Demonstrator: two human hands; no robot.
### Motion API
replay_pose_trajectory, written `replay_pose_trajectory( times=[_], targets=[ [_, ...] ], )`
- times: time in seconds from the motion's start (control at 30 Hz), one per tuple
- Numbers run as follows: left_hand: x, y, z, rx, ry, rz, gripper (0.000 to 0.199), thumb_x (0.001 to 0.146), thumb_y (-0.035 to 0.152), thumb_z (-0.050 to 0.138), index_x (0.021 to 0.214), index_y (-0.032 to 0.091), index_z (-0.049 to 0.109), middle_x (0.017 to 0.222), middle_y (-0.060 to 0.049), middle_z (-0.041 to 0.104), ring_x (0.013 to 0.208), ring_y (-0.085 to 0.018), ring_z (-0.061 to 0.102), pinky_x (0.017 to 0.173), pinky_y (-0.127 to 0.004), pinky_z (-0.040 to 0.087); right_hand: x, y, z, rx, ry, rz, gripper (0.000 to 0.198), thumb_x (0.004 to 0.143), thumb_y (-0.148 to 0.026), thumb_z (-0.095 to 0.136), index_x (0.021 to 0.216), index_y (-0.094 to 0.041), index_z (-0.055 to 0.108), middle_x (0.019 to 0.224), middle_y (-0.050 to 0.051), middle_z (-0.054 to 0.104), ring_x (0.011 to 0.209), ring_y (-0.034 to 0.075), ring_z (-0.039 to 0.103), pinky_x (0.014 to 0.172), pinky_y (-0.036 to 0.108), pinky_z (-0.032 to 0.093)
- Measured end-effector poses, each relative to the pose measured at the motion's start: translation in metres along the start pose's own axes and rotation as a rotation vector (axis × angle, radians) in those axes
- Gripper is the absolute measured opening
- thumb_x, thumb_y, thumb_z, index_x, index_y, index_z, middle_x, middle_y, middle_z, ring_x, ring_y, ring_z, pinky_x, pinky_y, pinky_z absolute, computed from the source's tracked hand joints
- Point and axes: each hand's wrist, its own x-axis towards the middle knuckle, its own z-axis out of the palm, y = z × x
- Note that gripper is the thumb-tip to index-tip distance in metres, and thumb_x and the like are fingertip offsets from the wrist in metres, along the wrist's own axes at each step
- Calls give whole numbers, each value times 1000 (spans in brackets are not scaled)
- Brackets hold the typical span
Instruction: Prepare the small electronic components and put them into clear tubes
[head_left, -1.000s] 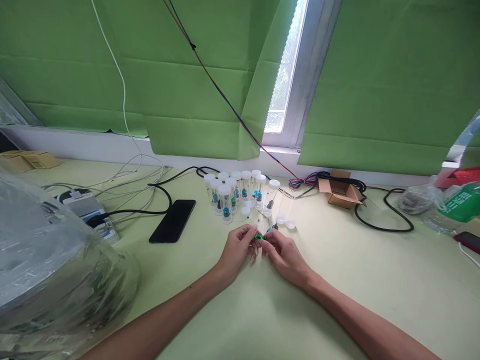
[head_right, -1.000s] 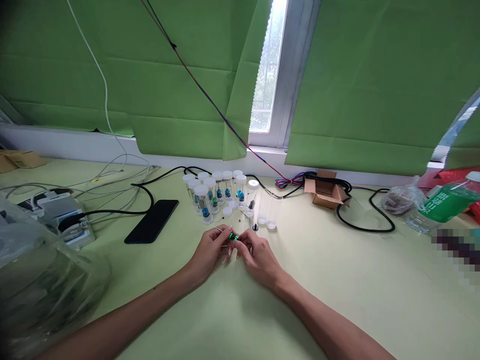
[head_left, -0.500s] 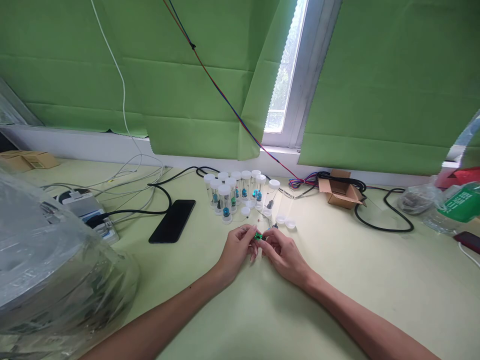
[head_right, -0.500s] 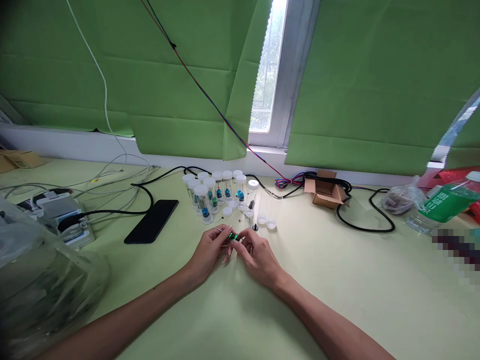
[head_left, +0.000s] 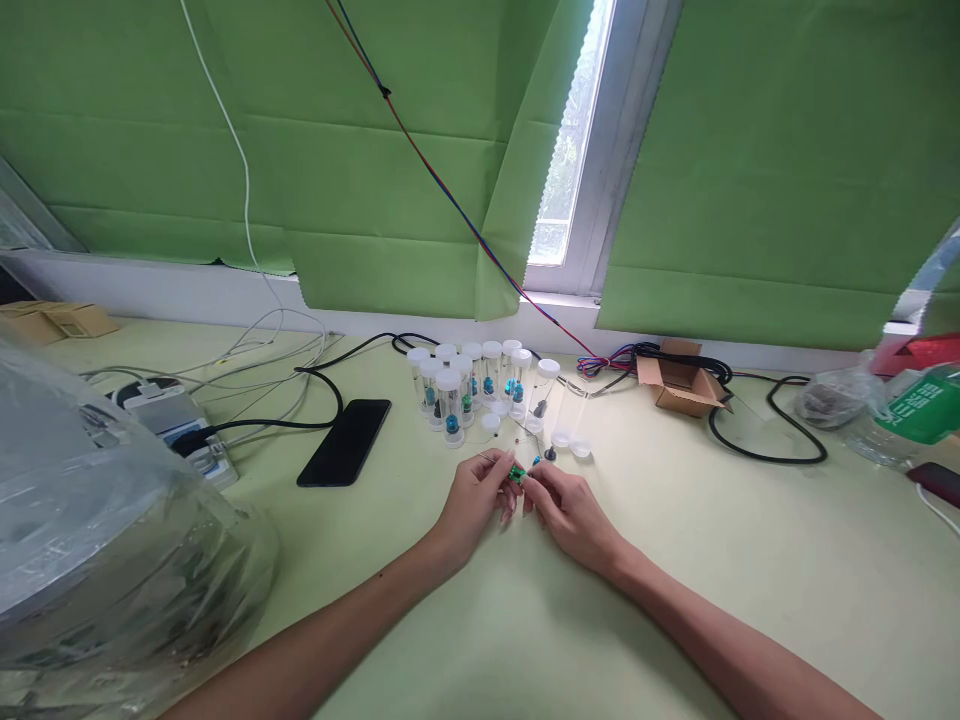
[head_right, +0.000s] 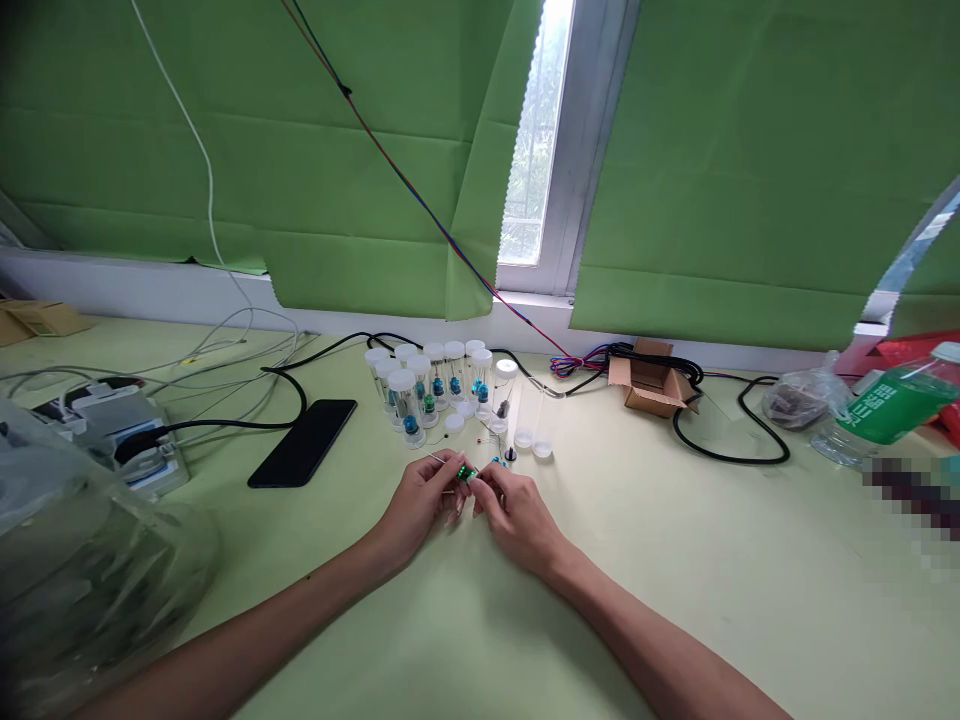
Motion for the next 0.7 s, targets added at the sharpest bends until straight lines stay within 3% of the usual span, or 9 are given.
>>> replay_pose_trajectory(
  times=[0.17,0.37,0.7],
  targets=[
    [1,-2,-1,0,-6,2,32,84,45,60,74,14,60,55,1,54,46,-9,48,39,-19,40,0,2,1,4,9,4,29,97,-32,42,74,-19,55,66,-1,58,55,11,47,56,24,36],
    [1,-2,0,-12,-1,19,33,83,46,60,73,15,59,54,2,51,44,-8,47,38,-19,38,1,8,5,80,47,33,19,92,-37,54,96,-19,52,67,-1,59,57,12,49,52,23,37],
    [1,1,1,-1,3,3,33,81,46,61,71,15,60,54,1,54,45,-9,48,39,-19,40,1,2,2,66,8,24,23,95,-37,46,85,-19,56,73,2,63,60,14,53,55,24,40]
  ],
)
